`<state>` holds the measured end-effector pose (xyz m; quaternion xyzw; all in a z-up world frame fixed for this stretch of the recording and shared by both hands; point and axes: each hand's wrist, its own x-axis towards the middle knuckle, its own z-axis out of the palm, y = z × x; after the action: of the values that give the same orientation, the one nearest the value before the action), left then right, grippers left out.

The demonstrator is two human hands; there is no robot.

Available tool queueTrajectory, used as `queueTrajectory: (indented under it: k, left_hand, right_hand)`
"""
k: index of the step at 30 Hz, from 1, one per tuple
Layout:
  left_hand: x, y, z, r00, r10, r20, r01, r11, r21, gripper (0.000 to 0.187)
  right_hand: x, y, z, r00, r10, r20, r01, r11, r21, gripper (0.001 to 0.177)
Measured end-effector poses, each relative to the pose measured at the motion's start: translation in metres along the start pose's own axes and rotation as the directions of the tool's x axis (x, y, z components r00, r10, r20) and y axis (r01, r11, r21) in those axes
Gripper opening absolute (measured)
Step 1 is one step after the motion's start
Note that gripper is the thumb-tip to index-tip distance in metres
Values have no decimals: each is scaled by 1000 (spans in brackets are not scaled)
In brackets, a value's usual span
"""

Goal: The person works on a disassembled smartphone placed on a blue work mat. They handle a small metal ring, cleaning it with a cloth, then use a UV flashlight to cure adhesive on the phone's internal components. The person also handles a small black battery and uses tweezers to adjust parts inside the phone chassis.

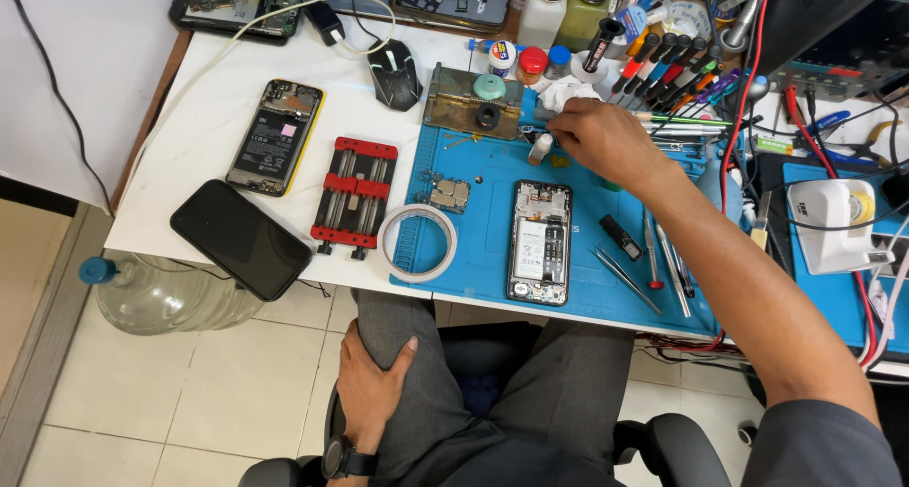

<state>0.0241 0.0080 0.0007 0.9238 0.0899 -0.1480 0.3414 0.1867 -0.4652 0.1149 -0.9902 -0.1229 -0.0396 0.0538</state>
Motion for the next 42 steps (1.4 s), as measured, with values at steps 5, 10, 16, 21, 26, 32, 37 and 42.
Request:
queueTrajectory:
  k: [5, 10, 16, 21, 26, 32, 37, 42]
  left_hand:
    - [1, -2, 1, 1000, 10, -8, -10, 1000, -5, 112]
    - [1, -2, 0, 1000, 12, -8, -13, 1000, -10, 111]
    - [1, -2, 1, 1000, 15, -9, -15, 1000, -12, 112]
    - [0, 1, 0, 1000, 2, 3, -2, 1000, -4, 112]
    - [0, 5, 3, 1000, -19, 17, 19, 1000, 13, 109]
    - [4, -4, 8, 999, -38, -19, 39, 997, 62, 109]
    - [6, 17, -10, 947, -214, 240, 95, 900, 426, 132]
    - [-8, 85, -63, 793, -133, 595, -357, 690, 630, 111]
  right_hand:
    - [-1, -9, -4, 999, 1, 42, -2, 1000, 23, 23]
    - [-7, -11, -9, 1000, -18, -9, 18, 1000, -3, 25]
    - [-14, -10, -43, 972, 35, -233, 38, 953, 301, 31]
    - [11, 11, -39, 859, 46, -509, -71, 997, -29, 27]
    - [54, 23, -37, 823, -78, -562, -356, 700, -619, 20]
    - [100, 51, -26, 895, 432, -112, -416, 716, -561, 19]
    - [95, 56, -35, 919, 344, -190, -390, 739, -549, 17]
    - [49, -20, -99, 854, 30, -519, -343, 784, -518, 23]
